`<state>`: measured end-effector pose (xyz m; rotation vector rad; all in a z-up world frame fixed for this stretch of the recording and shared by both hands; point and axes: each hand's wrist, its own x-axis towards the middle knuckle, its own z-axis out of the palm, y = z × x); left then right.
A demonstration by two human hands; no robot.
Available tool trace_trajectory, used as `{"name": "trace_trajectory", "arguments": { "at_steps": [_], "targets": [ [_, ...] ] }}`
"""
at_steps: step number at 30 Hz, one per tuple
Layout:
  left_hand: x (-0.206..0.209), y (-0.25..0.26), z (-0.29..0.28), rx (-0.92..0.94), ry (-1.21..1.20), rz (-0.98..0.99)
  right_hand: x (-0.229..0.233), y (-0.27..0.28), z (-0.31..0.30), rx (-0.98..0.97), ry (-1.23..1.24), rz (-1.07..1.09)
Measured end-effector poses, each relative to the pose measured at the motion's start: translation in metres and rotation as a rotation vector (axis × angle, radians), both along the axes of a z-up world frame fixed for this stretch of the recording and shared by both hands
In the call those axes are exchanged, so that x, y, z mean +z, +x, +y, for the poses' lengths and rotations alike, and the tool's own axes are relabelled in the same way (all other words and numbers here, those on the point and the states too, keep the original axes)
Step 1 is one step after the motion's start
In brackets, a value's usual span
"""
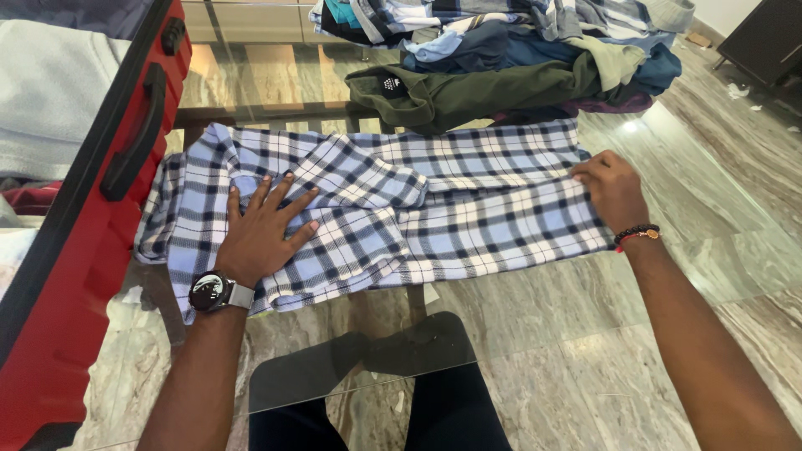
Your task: The person folds shirts by hand on a glass table and places them into an open suitcase.
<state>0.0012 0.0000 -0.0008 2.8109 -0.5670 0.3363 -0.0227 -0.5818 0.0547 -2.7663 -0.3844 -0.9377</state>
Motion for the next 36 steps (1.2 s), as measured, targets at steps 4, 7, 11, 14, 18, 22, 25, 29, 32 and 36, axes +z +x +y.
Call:
{"name": "trace_trajectory", "arguments": {
  "at_steps": [4,7,11,14,18,22,25,29,32,36],
  "targets": [
    [0.0,-0.002,-0.001,-0.013,-0.017,-0.014,-0.016,0.01,-0.001,-0.086,-0.096,0.079],
    [0.002,-0.001,0.001,-0.007,-0.01,-0.011,-0.012,0.01,0.007,-0.274,-0.094,0.182],
    [0.001,-0.002,0.001,-0.006,-0.022,-0.007,0.001,0.005,0.034,-0.237,-0.222,-0.008],
    [0.002,-0.002,-0.001,-0.004,-0.021,0.0,-0.002,0.004,0.064,-0.038,-0.123,-0.03],
    [0.003,-0.003,0.0,-0.009,-0.031,-0.002,-0.029,0.014,0.079,-0.04,-0.207,0.267],
    [0.002,-0.002,0.001,0.004,-0.011,0.006,-0.047,0.026,0.062,-0.124,-0.232,0.437],
    [-0.001,-0.002,0.0,-0.005,-0.008,-0.012,-0.052,0.024,0.059,-0.146,-0.231,0.443],
    [-0.006,-0.007,0.0,-0.013,0.064,-0.022,-0.052,0.005,0.059,-0.146,-0.23,0.415],
    [-0.01,-0.019,0.0,-0.027,0.12,-0.015,-0.05,-0.015,0.056,-0.138,-0.237,0.413],
    [-0.009,-0.045,-0.009,-0.017,0.152,0.004,-0.044,-0.039,0.051,-0.117,-0.222,0.424]
  ]
}}
